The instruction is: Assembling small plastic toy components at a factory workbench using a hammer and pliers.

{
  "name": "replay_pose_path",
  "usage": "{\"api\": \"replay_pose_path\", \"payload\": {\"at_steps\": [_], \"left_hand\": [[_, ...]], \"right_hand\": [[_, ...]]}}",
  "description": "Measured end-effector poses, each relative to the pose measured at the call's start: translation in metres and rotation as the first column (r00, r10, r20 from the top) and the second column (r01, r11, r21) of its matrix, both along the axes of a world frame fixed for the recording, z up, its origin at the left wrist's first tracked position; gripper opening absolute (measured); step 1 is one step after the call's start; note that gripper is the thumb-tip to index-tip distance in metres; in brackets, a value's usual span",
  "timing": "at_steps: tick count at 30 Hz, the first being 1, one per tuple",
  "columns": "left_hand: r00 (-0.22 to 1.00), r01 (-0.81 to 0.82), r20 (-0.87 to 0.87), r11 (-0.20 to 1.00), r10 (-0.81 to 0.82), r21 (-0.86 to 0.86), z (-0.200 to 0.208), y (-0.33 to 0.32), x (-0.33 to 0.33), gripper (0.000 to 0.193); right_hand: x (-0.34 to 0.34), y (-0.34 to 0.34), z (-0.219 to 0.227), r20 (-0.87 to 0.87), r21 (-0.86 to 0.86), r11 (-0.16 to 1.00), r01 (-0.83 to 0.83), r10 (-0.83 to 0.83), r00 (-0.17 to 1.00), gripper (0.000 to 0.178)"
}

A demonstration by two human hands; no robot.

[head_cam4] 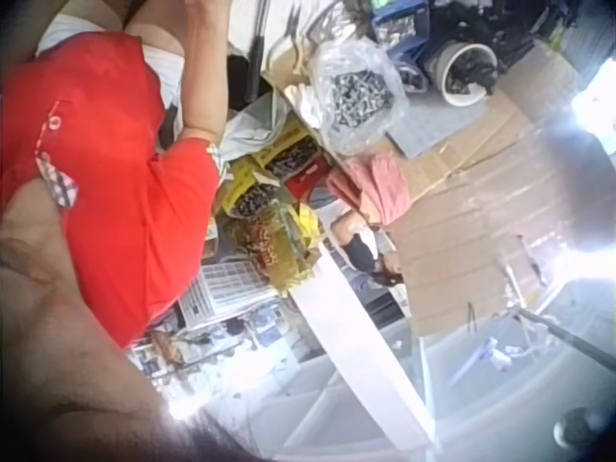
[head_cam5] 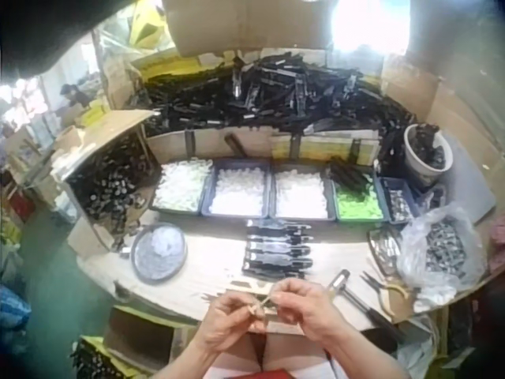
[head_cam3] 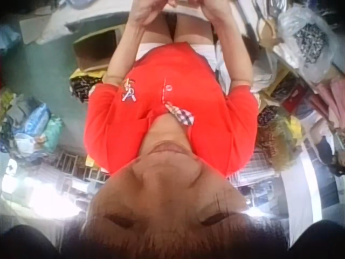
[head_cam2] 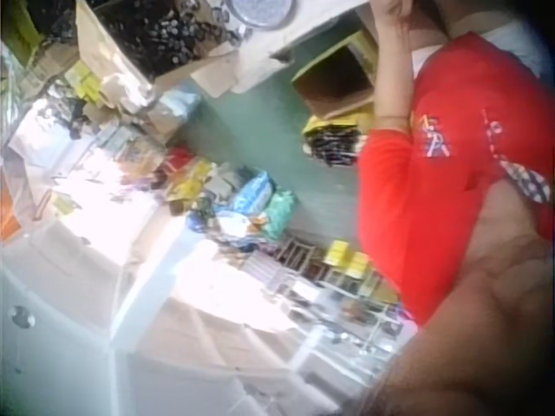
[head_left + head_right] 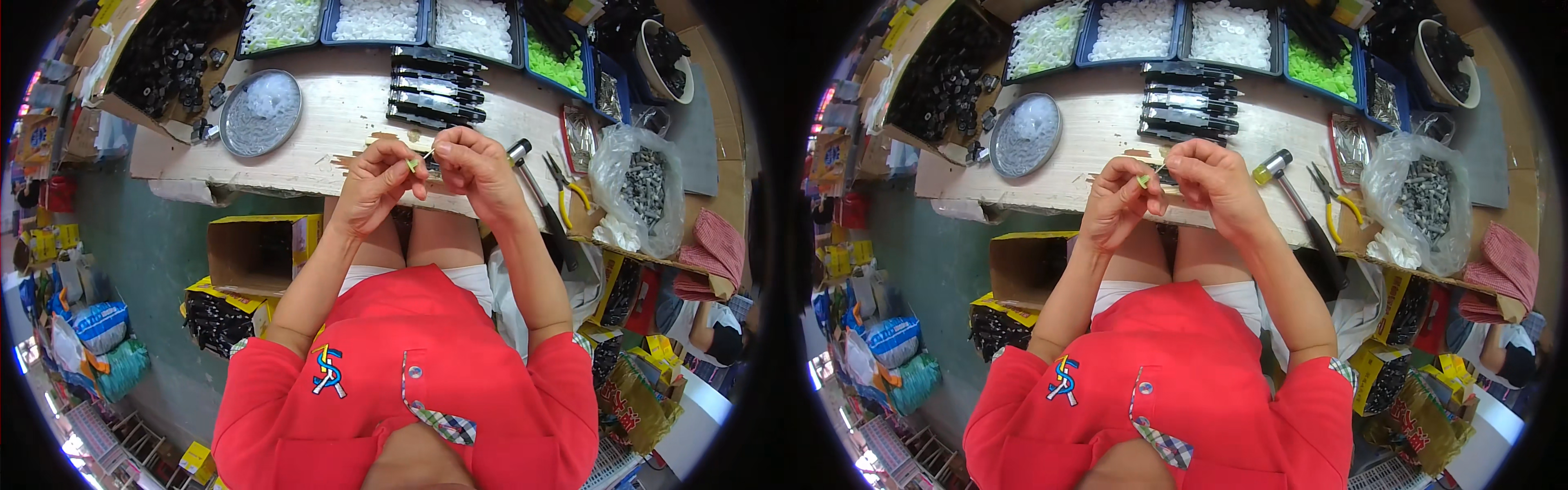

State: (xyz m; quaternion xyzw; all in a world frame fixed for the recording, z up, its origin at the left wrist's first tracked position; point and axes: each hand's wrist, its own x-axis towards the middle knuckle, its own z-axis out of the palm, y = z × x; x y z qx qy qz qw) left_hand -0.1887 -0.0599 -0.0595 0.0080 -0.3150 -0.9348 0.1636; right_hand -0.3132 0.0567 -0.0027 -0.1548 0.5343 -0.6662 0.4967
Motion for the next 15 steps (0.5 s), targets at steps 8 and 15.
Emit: {"api": "replay_pose_path", "payload": {"at_steps": [8, 15], "left_hand": [[0.996, -0.053, -0.067, 0.998, 0.051, -0.026, -0.006, -0.001, 0.000, 0.012], [0.990, -0.138, -0.026, 0.987, 0.136, -0.078, -0.008, -0.002, 0.003, 0.009]], "right_hand": [[0.007, -0.007, -0.008, 0.067, -0.017, 1.000, 0.009, -0.007, 0.998, 0.012], [0.009, -0.009, -0.012, 0.040, -0.021, 1.000, -0.005, 0.006, 0.999, 0.012]]}}
